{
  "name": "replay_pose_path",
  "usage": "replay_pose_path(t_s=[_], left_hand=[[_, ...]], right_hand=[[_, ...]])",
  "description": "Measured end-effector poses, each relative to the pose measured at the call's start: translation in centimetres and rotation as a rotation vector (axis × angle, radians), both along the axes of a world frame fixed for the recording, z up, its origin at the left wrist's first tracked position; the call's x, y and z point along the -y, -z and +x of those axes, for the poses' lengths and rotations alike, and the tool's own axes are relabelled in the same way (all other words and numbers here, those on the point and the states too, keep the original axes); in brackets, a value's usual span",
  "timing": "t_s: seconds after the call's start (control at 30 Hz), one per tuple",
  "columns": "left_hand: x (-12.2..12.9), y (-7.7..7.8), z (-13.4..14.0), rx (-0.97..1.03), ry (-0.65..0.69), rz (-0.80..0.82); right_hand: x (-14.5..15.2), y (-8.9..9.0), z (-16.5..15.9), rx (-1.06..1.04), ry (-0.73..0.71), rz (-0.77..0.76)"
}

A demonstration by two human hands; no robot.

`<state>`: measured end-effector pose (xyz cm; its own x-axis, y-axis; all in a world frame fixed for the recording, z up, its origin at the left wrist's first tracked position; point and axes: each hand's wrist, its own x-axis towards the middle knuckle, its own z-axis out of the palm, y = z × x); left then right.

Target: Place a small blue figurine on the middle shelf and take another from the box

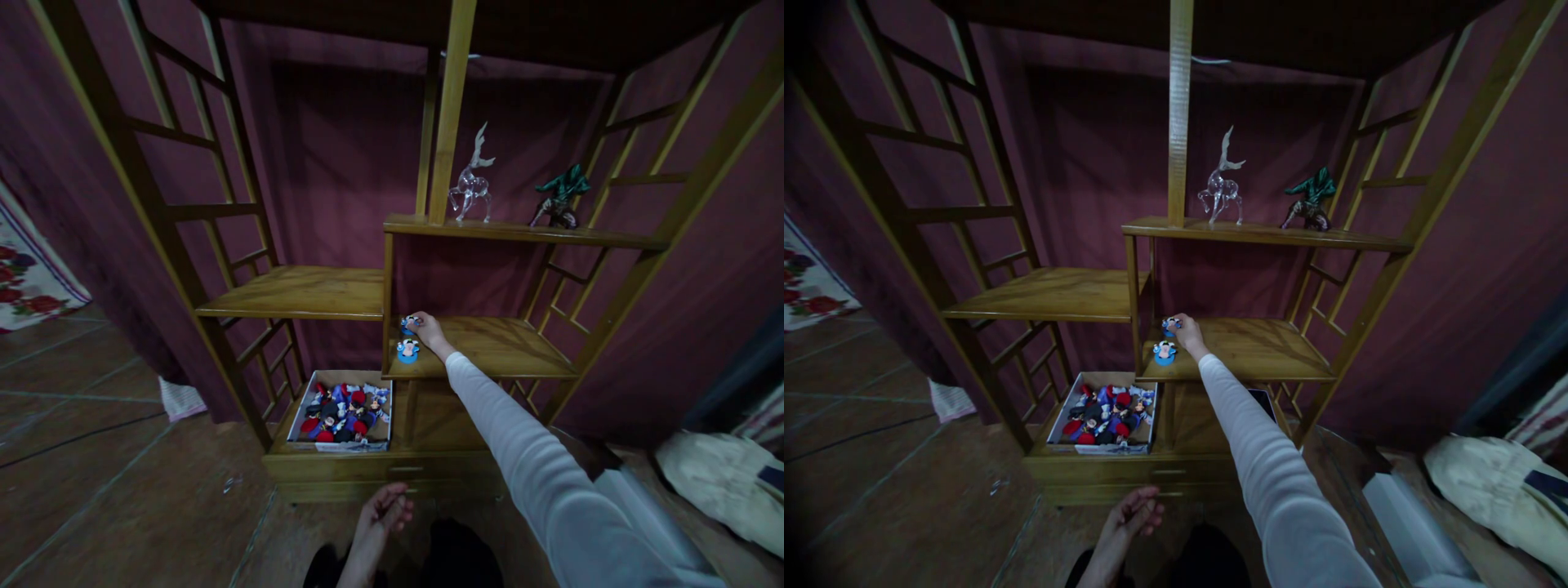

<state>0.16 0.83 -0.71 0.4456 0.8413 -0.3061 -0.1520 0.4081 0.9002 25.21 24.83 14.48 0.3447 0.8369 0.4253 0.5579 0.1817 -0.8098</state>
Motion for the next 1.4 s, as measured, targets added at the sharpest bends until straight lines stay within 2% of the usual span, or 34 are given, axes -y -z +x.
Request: replay_pose_path(t_s=[0.17, 0.4, 0.6, 0.73, 1.23, 1.4], left_hand=[[0.0, -0.1, 0.0, 0.002, 0.0, 0.005], [0.1, -0.2, -0.1, -0.003, 0.004, 0.014], [0.0, -0.1, -0.1, -0.028, 0.002, 0.011], [-0.1, 0.2, -0.1, 0.002, 0.009, 0.013], [0.0, 0.4, -0.1, 0.017, 0.01, 0.008], [0.0, 0.1, 0.0, 0.002, 0.01, -0.004]], right_hand=[[-0.4, 0.6, 0.4, -0.033, -0.093, 0.021], [-0.6, 0.5, 0.2, -0.048, -0.132, 0.026], [0.0, -0.3, -0.4, 0.075, -0.036, -0.026], [0.4, -0.6, -0.4, 0.104, -0.027, -0.044], [0.5, -0.5, 0.0, -0.043, -0.168, -0.006], [0.2, -0.3, 0.2, -0.062, -0.171, -0.025]])
